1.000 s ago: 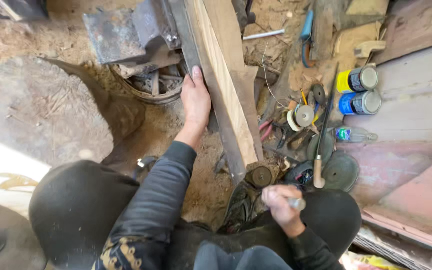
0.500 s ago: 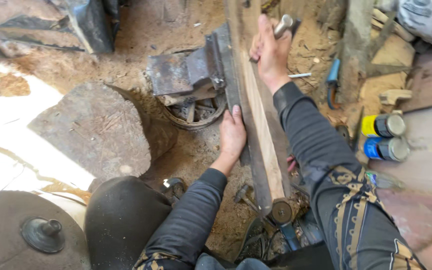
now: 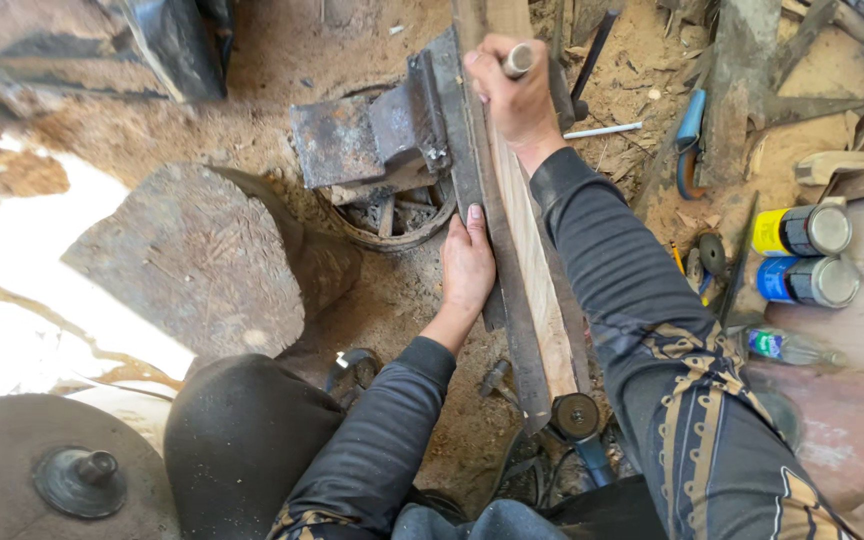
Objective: The person marks a long piece of wood with a pencil, using a curved metal blade as a guide to draw a curved line along the wood's edge. The person then picks up a power tool at the end.
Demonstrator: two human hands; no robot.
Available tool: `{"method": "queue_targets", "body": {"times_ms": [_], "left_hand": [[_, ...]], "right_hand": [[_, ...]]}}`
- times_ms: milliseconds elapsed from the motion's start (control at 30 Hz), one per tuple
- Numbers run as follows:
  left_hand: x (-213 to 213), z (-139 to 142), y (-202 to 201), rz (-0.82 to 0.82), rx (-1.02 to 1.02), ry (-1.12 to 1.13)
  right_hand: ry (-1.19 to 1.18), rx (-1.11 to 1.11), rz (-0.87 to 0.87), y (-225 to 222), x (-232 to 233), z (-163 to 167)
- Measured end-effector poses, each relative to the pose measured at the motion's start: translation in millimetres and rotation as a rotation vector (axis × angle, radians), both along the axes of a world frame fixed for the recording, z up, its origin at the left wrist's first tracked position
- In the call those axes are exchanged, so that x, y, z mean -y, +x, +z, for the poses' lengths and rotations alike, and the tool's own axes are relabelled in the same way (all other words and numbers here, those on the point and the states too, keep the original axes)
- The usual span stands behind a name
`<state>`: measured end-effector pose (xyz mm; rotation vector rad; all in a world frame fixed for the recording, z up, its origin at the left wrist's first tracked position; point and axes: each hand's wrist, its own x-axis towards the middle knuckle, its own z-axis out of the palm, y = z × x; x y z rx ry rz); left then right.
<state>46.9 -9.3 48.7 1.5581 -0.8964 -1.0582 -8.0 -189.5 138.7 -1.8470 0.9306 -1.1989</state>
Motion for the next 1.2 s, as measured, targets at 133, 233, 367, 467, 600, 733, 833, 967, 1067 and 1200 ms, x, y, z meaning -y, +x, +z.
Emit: {"method": "queue_targets", "body": {"times_ms": [133,233,367,467,600,733,833,967,1067,1200], "left_hand": [[1,7,5,-0.002,0.002,0.041],[0,9,7,-0.024,0.033,0.036],[0,8,7,-0.013,0.010,0.029],[0,7,7,0.003,0.021,-0.004],[-3,4,9,0.001,0.039,0.008],[-5,6,9,0.022,-0.008,-0.058],[-11,8,8,0.016,0.000,-0.001],[-11,9,2,0.014,0.000,-0.012],[-6,4,1,0.010,0.025,-0.043],[-8,-6,3,0.024,0.001,-0.103]], "right_hand": [[0.047,0.010,0.014,5,3,10],[0.181,0.164,0.028,5,-4,14],[0.260,0.315,-0.073,10,-14,18],[0.009,0.169,-0.127,23,-7,10],[0.149,0.236,-0.009,10,-7,-10],[-0.115,-0.120,0.061,-42,-108,-17],[0.056,-0.111,0.170,-89,-244,0],[0.026,-0.144,0.095,-96,-269,12],[0.050,-0.129,-0.054,-62,-172,-6],[0.038,0.035,-0.008,-52,-134,-31]]}}
